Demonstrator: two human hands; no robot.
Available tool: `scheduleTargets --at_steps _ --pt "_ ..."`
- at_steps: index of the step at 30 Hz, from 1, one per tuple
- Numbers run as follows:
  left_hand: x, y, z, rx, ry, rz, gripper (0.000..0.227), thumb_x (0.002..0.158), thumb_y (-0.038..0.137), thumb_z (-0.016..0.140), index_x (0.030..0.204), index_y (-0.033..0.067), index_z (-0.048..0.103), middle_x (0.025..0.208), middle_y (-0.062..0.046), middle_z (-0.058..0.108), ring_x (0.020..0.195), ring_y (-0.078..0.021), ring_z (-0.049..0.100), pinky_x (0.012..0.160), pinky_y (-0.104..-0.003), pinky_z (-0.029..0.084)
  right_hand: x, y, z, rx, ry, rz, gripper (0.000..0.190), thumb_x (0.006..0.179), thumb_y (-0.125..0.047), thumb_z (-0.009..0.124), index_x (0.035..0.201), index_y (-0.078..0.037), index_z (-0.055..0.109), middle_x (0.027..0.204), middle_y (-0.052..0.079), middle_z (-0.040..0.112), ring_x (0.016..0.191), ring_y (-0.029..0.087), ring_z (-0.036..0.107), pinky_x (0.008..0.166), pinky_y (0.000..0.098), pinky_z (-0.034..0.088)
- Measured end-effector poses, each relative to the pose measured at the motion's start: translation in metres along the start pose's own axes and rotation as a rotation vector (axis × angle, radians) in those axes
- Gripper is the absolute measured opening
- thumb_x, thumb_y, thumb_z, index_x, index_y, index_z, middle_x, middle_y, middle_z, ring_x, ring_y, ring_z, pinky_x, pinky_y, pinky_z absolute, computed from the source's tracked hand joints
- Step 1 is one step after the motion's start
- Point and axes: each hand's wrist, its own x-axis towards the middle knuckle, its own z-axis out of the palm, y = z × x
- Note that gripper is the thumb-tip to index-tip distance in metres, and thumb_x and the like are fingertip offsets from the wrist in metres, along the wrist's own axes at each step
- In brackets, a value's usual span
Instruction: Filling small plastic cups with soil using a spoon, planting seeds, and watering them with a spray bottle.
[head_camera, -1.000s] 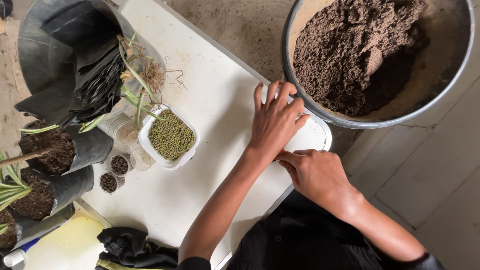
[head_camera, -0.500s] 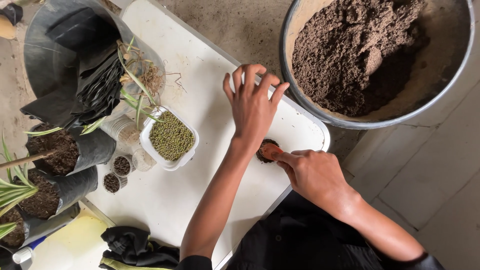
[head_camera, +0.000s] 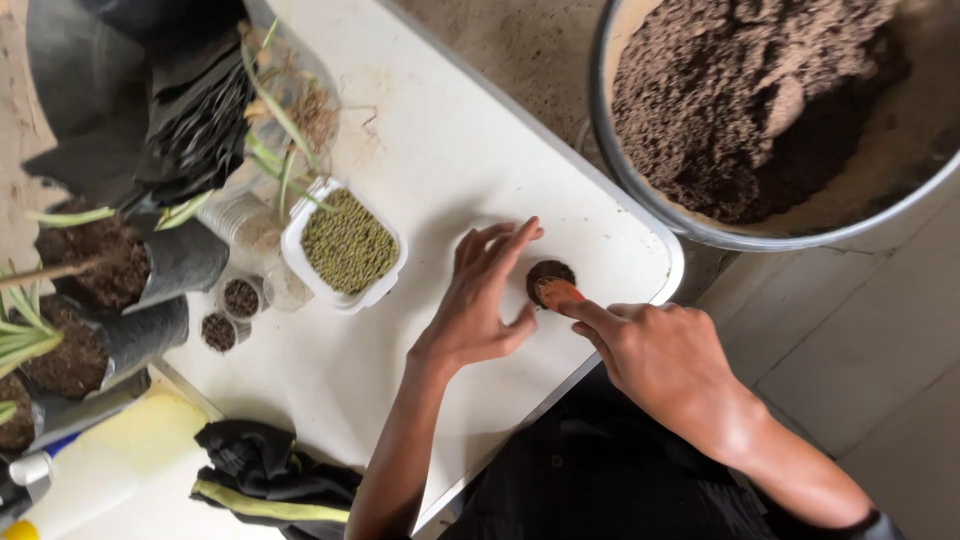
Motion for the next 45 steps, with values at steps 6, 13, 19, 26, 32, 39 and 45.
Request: scheduleTargets --at_steps 6,13,19,26,32,39,45 --pt "-0.01 -0.012 0.034 0.136 0.09 -0.038 0.11 0.07 0.029 0.09 0.162 0.0111 0.032 0.138 -0.011 0.065 0.141 -0.037 0.044 0.123 -0.063 0.018 0.006 -0.01 0.019 -0.157 0.013 0.065 0.03 0.105 -0.05 0.04 0.111 -0.04 0.067 0.066 -0.007 0.073 0.063 0.027 0.075 0.067 0.0429 0.061" --pt "-0.014 -0.024 0.07 0.197 0.349 0.051 0.093 0.063 0.033 0.093 0.146 0.0173 0.054 0.118 -0.003 0.067 0.134 -0.0283 0.049 0.116 -0.064 0.03 0.009 -0.013 0.021 -0.225 0.098 0.094 0.024 0.103 -0.048 0.047 0.105 -0.038 0.069 0.068 -0.005 0.073 0.061 0.03 0.074 0.066 0.0465 0.063" --pt "0.003 -0.011 0.07 0.207 0.481 0.018 0.086 0.062 0.037 0.093 0.138 0.0135 0.06 0.109 -0.006 0.068 0.129 -0.028 0.051 0.115 -0.063 0.03 0.01 0.009 -0.007 -0.13 0.163 0.096 0.02 0.1 -0.04 0.055 0.108 -0.031 0.071 0.072 0.006 0.076 0.068 0.041 0.075 0.068 0.057 0.062" --pt "0.034 0.002 0.074 0.223 0.501 0.003 0.081 0.076 0.042 0.09 0.142 0.0096 0.055 0.122 -0.009 0.071 0.128 -0.0295 0.054 0.117 -0.052 0.032 0.058 0.092 -0.025 0.153 0.351 0.165 0.034 0.109 -0.01 0.044 0.141 -0.001 0.038 0.093 0.031 0.067 0.061 0.06 0.059 0.053 0.0676 0.037" --pt "0.06 -0.002 0.102 0.195 0.646 0.014 0.085 0.07 0.039 0.091 0.141 0.0073 0.059 0.119 -0.013 0.07 0.123 -0.0336 0.057 0.108 -0.063 0.036 0.158 0.183 0.001 -0.182 0.172 0.394 0.032 0.105 -0.038 0.047 0.129 -0.022 0.061 0.09 0.018 0.077 0.088 0.046 0.076 0.076 0.0589 0.06" --pt "0.056 0.002 0.095 0.21 0.552 -0.079 0.087 0.078 0.046 0.085 0.149 0.0077 0.051 0.123 -0.015 0.071 0.129 -0.0349 0.052 0.111 -0.063 0.031 0.201 0.155 -0.006 -0.254 0.129 0.283 0.05 0.113 -0.05 0.043 0.114 -0.011 0.074 0.088 0.023 0.078 0.085 0.042 0.078 0.071 0.0518 0.059" --pt "0.059 -0.008 0.103 0.214 0.562 -0.078 0.094 0.072 0.035 0.09 0.153 0.0095 0.047 0.126 -0.013 0.071 0.13 -0.0345 0.051 0.111 -0.061 0.031 0.188 0.139 -0.019 -0.321 0.017 0.19 0.03 0.111 -0.035 0.052 0.107 -0.016 0.076 0.086 0.015 0.08 0.056 0.019 0.07 0.052 0.0305 0.058"
